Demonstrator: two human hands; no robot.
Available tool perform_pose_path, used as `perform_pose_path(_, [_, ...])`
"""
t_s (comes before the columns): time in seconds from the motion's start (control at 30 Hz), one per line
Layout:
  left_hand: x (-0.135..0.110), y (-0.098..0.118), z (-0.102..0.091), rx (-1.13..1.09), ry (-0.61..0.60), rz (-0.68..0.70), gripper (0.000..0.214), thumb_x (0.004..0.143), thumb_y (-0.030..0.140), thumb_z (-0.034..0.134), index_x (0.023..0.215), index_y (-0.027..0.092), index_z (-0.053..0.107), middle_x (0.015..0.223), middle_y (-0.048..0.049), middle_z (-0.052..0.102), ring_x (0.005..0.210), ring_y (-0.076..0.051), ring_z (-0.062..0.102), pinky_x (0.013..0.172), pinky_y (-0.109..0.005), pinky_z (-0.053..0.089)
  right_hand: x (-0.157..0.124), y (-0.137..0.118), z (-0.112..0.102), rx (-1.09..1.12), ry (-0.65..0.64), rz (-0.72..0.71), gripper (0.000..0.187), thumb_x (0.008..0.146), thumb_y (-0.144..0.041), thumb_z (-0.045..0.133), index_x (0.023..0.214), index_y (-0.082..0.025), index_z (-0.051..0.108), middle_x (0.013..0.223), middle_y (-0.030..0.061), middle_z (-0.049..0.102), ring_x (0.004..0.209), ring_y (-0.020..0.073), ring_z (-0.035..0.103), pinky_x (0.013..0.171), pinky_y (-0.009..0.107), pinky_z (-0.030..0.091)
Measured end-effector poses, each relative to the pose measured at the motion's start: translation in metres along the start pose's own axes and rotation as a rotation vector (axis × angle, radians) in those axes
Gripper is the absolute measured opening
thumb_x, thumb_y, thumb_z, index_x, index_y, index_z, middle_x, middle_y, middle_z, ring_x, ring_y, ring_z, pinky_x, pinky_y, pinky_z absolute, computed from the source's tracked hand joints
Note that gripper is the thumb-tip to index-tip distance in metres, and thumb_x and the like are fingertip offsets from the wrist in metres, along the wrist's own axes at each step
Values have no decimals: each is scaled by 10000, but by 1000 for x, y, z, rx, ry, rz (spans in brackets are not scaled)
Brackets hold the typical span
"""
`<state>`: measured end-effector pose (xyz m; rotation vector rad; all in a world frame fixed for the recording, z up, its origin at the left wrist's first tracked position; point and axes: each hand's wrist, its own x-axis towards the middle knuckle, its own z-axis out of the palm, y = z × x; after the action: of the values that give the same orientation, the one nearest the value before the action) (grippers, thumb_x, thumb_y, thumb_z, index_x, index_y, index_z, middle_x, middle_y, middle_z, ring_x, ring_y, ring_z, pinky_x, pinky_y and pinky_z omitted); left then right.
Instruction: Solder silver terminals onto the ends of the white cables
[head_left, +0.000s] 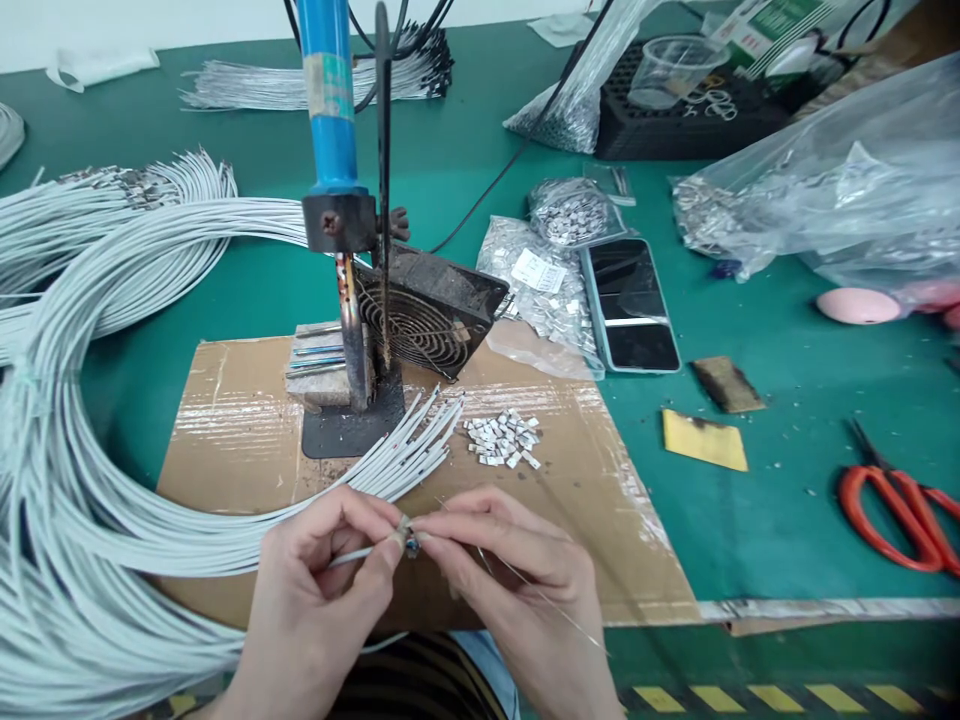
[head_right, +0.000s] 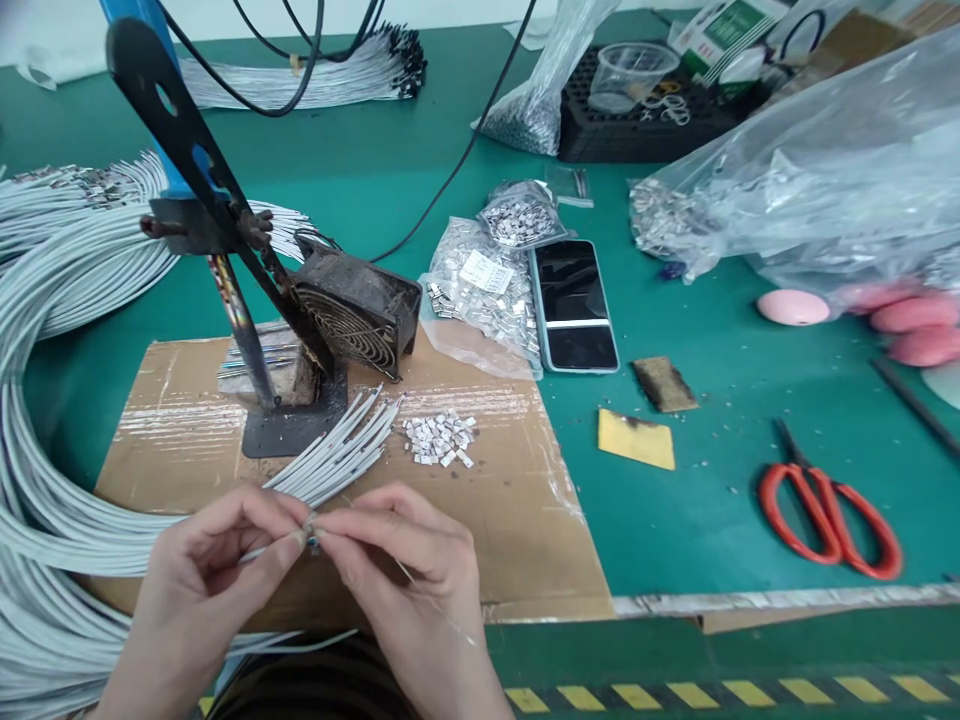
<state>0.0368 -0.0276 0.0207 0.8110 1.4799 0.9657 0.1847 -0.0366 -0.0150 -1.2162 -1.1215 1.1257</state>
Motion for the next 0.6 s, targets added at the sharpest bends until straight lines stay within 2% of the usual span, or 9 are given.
perform_pose_path(0.13, [1,1,0,9,-9,3,134,700,167,819,618,195,718,769,-19,753,685,-138,709,654,-170,572,1,2,0,-23,-9,-17,265,847,-135,808,961,-359,891,745,15,746,550,117,624,467,192,500])
perform_pose_path(0.23, [4,0,1,1,-5,9,143,710,159,814,618,195,711,761,-12,753,682,-129,707,656,-159,566,-2,5,0,-76,18,-42,226,888,-171,789,1003,-340,885,802,28,758,665,154,697,566,219,570])
perform_pose_path(0.3, [7,0,1,3,12,19,143,713,155,814,625,195,709,765,-6,751,682,-123,704,656,-153,561,-4,8,-1,-139,35,-50,223,984,-235,686,1083,-324,865,884,43,749,710,156,694,612,235,578])
perform_pose_path(0.37, [10,0,1,16,44,40,139,717,154,813,637,194,707,779,0,749,687,-116,704,647,-143,551,-6,10,0,-169,45,-51,322,1074,-285,519,1180,-312,822,938,48,719,709,146,661,630,242,565])
perform_pose_path(0.47, [15,1,0,42,94,78,135,738,163,796,642,194,706,796,-4,752,711,-118,714,652,-136,546,-7,12,4,-145,79,22,349,1105,-307,424,1329,-304,692,929,27,706,719,150,632,682,258,547])
perform_pose_path(0.53, [19,2,-1,59,126,92,128,749,171,789,650,193,710,814,-13,763,705,-115,710,637,-133,540,-6,11,7,-144,128,99,261,1084,-320,465,1269,-283,645,892,13,697,738,162,625,705,272,521])
perform_pose_path(0.6, [22,4,-2,71,150,99,124,752,179,791,658,192,712,826,-18,771,685,-109,699,615,-130,533,-3,9,10,-181,151,127,173,1063,-335,484,996,-257,623,805,-3,626,696,158,564,645,265,459])
